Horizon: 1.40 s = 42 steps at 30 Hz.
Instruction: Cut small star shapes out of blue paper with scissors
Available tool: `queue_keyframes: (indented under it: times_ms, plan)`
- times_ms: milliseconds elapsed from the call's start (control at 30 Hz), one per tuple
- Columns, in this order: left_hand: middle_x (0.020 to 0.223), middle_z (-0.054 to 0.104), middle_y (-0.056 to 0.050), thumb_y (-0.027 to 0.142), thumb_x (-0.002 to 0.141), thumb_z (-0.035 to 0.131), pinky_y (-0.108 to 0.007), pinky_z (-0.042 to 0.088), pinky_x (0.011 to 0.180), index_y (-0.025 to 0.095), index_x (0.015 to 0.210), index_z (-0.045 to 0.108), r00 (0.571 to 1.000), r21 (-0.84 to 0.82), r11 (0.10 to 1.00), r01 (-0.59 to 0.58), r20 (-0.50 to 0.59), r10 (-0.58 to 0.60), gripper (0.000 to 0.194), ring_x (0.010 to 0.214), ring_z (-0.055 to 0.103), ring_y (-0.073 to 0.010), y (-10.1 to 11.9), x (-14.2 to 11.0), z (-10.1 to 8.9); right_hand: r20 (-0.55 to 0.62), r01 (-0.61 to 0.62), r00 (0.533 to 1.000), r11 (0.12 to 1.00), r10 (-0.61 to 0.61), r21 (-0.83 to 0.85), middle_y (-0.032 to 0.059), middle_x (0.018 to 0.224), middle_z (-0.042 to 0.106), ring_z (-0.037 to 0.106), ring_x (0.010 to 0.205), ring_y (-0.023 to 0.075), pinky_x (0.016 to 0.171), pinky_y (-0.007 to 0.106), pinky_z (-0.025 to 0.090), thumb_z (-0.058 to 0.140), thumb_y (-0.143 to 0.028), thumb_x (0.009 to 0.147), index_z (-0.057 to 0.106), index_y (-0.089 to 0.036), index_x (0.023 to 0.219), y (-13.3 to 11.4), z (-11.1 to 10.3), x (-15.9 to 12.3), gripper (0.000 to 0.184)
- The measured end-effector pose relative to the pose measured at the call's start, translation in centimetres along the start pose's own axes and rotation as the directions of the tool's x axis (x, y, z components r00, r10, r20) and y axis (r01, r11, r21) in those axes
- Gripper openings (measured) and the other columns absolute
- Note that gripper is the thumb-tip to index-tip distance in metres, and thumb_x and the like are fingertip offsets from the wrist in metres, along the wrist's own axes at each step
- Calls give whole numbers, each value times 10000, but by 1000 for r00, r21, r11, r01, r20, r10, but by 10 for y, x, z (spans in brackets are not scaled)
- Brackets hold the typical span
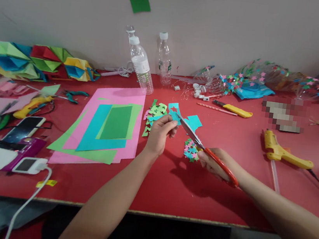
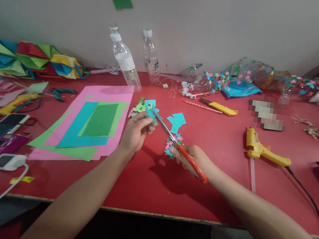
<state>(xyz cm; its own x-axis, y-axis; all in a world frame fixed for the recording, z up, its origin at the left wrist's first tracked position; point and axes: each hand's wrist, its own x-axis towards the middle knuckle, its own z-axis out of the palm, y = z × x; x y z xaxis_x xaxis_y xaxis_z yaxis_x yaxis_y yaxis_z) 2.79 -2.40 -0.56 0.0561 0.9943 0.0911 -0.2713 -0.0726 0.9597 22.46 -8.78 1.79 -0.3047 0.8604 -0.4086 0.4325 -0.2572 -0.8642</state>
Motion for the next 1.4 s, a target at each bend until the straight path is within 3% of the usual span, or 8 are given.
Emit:
queue_keyframes:
  times_ms: [133,300,433,533,967,1133,1400]
  plan:
    - [523,498,48,255,735,626,-198,351,473,191,609,520,1000,-40,999,3,-28,-4,176,477,434,-57,2,0,-1,6,-43,999,999,42,17,-77,397,363,324,309,58,316,201,269,597,-724,727,468,-198,604,0,0,2,555]
    - [507,505,55,258,721,649,-184,326,444,188,673,557,990,-175,985,-8,-138,-16,125,457,428,-52,3,5,-2,5,-38,999,999,38,18,-81,397,350,326,318,60,329,205,282,606,-734,706,468,-195,604,1,0,4,565]
    - [573,567,26,316,756,656,-192,377,464,179,690,580,994,-252,966,56,-72,-77,170,495,491,-61,1,6,1,3,-15,1000,999,15,35,-81,381,369,338,306,64,346,209,282,627,-710,700,484,-193,613,1,0,4,543]
    - [613,605,3,348,782,651,-205,414,479,171,717,619,995,-224,970,99,15,-98,192,521,535,-73,0,3,3,-4,-1,1000,999,1,35,-79,375,378,338,303,67,350,211,269,626,-698,710,486,-196,619,1,0,4,529]
    - [561,576,36,261,806,603,-167,387,469,177,672,583,992,-58,994,-92,-91,86,159,484,489,-49,0,6,-4,29,10,1000,999,-9,-35,-74,418,368,346,336,73,367,216,270,597,-717,715,473,-198,622,3,-2,5,542]
    - [539,545,44,248,801,576,-167,367,456,180,638,550,993,16,995,-100,-66,100,179,465,458,-45,0,8,-8,69,102,993,989,-95,-111,-62,456,393,363,366,76,394,223,291,533,-708,777,508,-188,665,7,-4,6,533]
    - [533,523,47,247,792,581,-172,365,459,182,630,532,993,59,992,-114,-15,115,181,472,458,-49,0,8,-10,90,136,988,977,-122,-163,-54,477,406,386,381,82,413,226,307,476,-708,832,549,-175,715,8,-7,5,551]
